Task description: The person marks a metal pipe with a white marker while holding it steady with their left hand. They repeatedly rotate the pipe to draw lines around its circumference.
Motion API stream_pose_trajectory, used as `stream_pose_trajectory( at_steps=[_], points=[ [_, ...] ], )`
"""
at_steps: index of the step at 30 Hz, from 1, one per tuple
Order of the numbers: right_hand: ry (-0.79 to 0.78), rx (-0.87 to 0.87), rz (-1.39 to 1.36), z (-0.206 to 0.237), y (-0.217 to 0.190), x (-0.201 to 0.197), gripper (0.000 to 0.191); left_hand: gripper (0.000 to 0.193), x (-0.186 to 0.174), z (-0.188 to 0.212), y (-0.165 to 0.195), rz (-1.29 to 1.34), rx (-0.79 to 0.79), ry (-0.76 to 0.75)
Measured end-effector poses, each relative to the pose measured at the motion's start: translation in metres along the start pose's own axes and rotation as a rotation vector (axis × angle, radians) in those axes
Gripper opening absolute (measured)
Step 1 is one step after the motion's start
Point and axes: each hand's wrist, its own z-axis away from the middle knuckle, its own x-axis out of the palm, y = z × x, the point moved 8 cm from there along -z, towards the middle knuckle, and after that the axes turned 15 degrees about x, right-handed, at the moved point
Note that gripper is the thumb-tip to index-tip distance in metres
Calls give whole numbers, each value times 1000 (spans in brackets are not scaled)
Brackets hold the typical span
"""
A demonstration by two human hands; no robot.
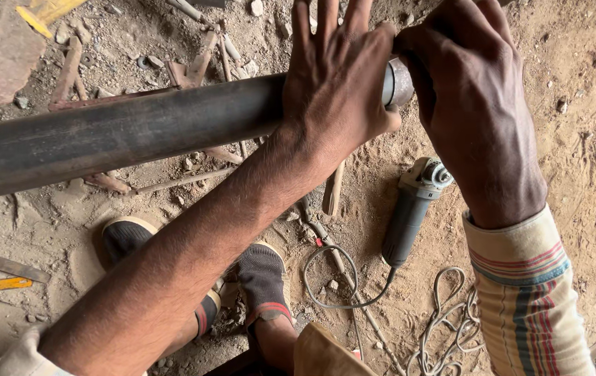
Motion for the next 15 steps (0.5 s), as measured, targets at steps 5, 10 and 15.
stream_pose_trajectory(
  at_steps=[5, 10, 15],
  points=[
    [3, 14, -9, 2, 1, 1, 6, 96, 10, 4, -5, -5, 14, 2],
    [11, -18, 58, -1, 0, 6, 9, 95, 11, 3, -3, 103, 40, 129],
    [16, -18, 58, 4, 0, 3, 9, 95, -1, 8, -1, -46, 127, 172]
  ],
)
